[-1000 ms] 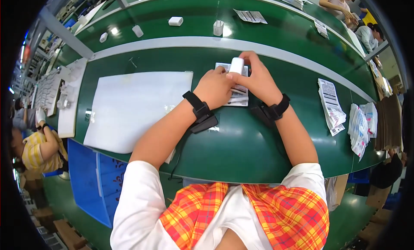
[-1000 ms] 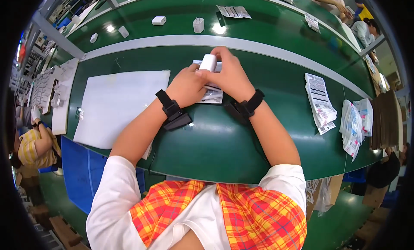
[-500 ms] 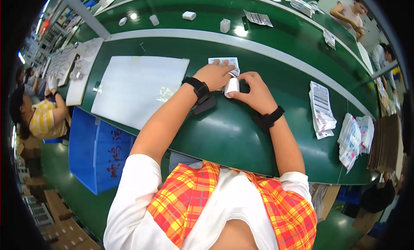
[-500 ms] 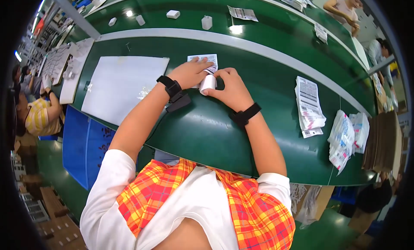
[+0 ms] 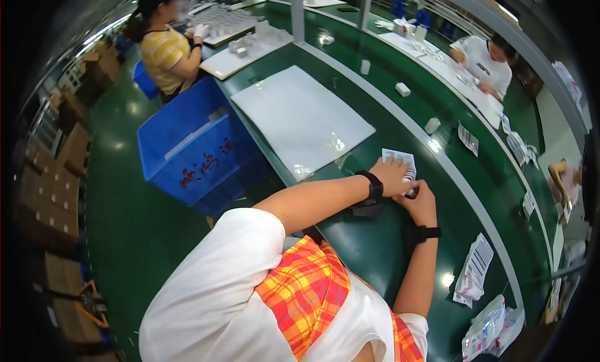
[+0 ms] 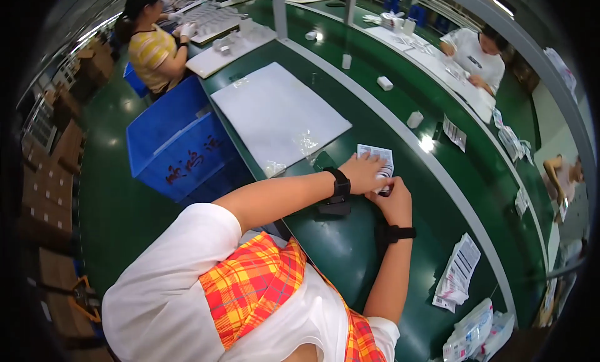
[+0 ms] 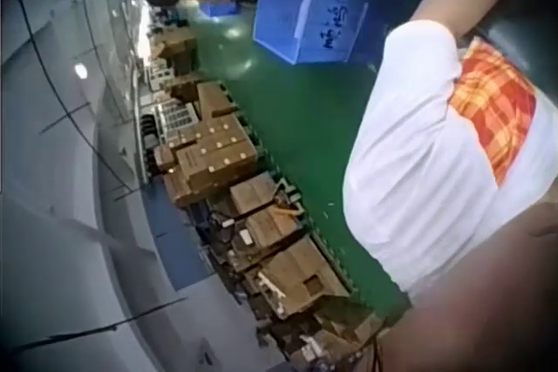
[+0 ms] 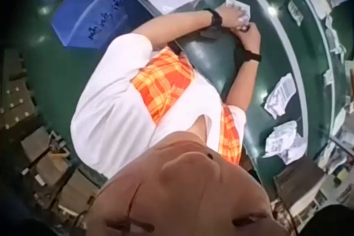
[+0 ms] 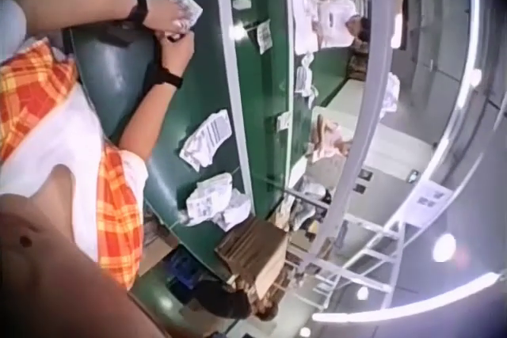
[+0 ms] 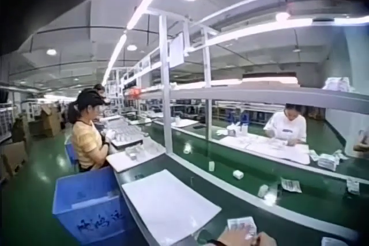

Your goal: The person packages power adapters by hand, picking up an adapter and a plastic pouch, sliding the adapter into the pouch, and sealing the adhesive flap. This process is repeated multiple times throughout the video.

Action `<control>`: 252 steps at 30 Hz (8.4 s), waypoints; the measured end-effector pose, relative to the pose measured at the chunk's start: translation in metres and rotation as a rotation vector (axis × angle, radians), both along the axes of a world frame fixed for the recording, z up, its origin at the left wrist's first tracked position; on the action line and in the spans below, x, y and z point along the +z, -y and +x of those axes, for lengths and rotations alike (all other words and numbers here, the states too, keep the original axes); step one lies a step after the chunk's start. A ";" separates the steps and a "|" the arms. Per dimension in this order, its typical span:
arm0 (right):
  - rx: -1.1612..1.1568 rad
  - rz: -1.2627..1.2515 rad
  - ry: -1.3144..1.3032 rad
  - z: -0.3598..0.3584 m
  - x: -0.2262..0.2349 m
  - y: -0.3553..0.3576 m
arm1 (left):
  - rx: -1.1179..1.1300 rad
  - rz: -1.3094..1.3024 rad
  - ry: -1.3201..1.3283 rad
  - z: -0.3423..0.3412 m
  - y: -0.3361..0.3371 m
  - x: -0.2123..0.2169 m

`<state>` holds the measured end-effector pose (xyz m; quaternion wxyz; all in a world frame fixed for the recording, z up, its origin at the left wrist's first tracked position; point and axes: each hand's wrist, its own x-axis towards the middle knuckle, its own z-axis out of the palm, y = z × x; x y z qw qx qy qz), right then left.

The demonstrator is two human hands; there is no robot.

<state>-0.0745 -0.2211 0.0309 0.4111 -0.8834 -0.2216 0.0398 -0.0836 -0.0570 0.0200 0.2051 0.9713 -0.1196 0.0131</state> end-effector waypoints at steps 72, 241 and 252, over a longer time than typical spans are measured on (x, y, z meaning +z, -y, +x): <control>0.004 -0.405 0.201 -0.021 0.017 -0.003 | -0.601 -0.146 0.091 0.043 -0.021 0.002; -0.114 0.201 -0.170 0.009 0.017 -0.005 | -0.683 -0.959 0.365 0.069 -0.043 -0.005; -0.107 1.230 -0.434 0.006 0.023 0.006 | -0.544 -1.009 -0.199 0.066 -0.049 0.016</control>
